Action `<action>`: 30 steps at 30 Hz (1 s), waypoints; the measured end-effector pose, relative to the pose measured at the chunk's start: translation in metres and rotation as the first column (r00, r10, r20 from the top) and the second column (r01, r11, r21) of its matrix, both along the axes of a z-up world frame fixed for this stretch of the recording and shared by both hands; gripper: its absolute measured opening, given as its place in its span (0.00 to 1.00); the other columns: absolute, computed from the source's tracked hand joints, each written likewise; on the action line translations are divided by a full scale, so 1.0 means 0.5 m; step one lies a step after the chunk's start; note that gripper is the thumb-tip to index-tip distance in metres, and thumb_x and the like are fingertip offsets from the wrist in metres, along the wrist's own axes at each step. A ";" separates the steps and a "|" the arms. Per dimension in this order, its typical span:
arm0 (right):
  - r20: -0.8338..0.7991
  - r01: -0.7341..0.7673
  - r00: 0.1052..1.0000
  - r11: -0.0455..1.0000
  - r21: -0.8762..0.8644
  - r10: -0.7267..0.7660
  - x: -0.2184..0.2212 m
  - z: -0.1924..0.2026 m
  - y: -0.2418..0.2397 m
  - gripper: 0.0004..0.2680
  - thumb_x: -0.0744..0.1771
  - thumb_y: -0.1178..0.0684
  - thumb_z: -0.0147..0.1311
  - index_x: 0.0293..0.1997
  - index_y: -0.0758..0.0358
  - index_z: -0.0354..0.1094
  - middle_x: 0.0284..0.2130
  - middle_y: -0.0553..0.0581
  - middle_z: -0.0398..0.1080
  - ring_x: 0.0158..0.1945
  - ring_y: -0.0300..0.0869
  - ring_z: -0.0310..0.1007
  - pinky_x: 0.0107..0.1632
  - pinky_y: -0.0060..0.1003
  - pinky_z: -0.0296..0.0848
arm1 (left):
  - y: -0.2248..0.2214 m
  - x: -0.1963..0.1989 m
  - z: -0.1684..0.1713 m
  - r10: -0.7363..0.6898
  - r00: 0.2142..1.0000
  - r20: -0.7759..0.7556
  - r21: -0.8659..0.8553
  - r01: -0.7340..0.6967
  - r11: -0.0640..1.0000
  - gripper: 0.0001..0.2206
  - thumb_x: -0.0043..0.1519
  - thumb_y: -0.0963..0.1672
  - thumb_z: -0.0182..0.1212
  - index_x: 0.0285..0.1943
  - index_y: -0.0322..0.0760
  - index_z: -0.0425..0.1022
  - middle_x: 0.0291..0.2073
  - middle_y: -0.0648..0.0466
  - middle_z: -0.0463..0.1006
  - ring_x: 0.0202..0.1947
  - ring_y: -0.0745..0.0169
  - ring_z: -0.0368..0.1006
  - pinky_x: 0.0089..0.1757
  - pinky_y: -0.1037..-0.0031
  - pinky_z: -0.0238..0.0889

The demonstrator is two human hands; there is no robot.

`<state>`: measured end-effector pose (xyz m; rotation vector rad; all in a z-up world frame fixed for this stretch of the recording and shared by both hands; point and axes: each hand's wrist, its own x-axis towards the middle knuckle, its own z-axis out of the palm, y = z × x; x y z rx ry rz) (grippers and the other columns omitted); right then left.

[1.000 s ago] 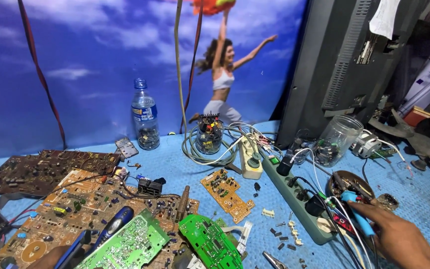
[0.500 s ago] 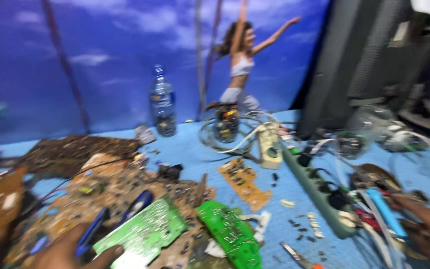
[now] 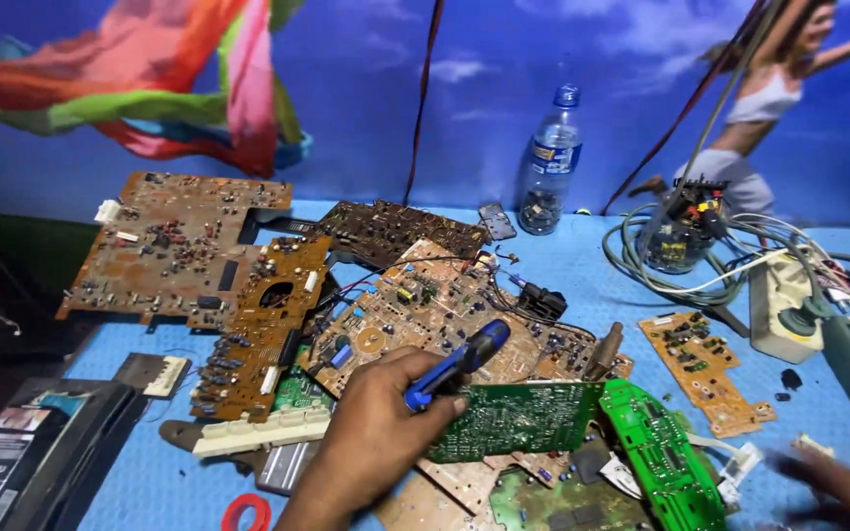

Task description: Soldering and desoldering electronic components on various circuit boards at a repair bench.

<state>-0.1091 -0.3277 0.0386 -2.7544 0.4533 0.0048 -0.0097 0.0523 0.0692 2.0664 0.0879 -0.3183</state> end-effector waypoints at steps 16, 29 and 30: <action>0.538 -0.405 0.798 0.902 0.147 0.271 0.062 -0.033 0.206 0.06 0.62 0.50 0.64 0.37 0.52 0.84 0.36 0.47 0.82 0.44 0.38 0.83 0.52 0.35 0.75 | 0.027 0.009 0.004 0.006 0.991 0.132 -0.096 0.007 0.995 0.14 0.65 0.49 0.53 0.59 0.51 0.69 0.49 0.56 0.75 0.48 0.61 0.75 0.45 0.67 0.68; 0.766 -0.327 0.632 0.856 0.400 -0.116 -0.009 -0.105 0.230 0.04 0.63 0.60 0.62 0.36 0.61 0.73 0.39 0.58 0.78 0.49 0.46 0.82 0.57 0.40 0.76 | -0.039 0.011 -0.073 -0.047 0.743 0.668 0.115 -0.040 0.993 0.19 0.60 0.53 0.63 0.57 0.49 0.79 0.49 0.54 0.79 0.52 0.52 0.71 0.48 0.62 0.62; 0.769 -0.306 0.626 0.866 0.396 -0.130 -0.008 -0.112 0.239 0.04 0.63 0.60 0.62 0.36 0.61 0.73 0.39 0.58 0.78 0.49 0.46 0.82 0.57 0.40 0.76 | -0.053 0.001 -0.071 -0.065 0.739 0.671 0.113 -0.015 0.994 0.19 0.60 0.53 0.63 0.57 0.49 0.79 0.49 0.54 0.79 0.52 0.52 0.71 0.48 0.62 0.62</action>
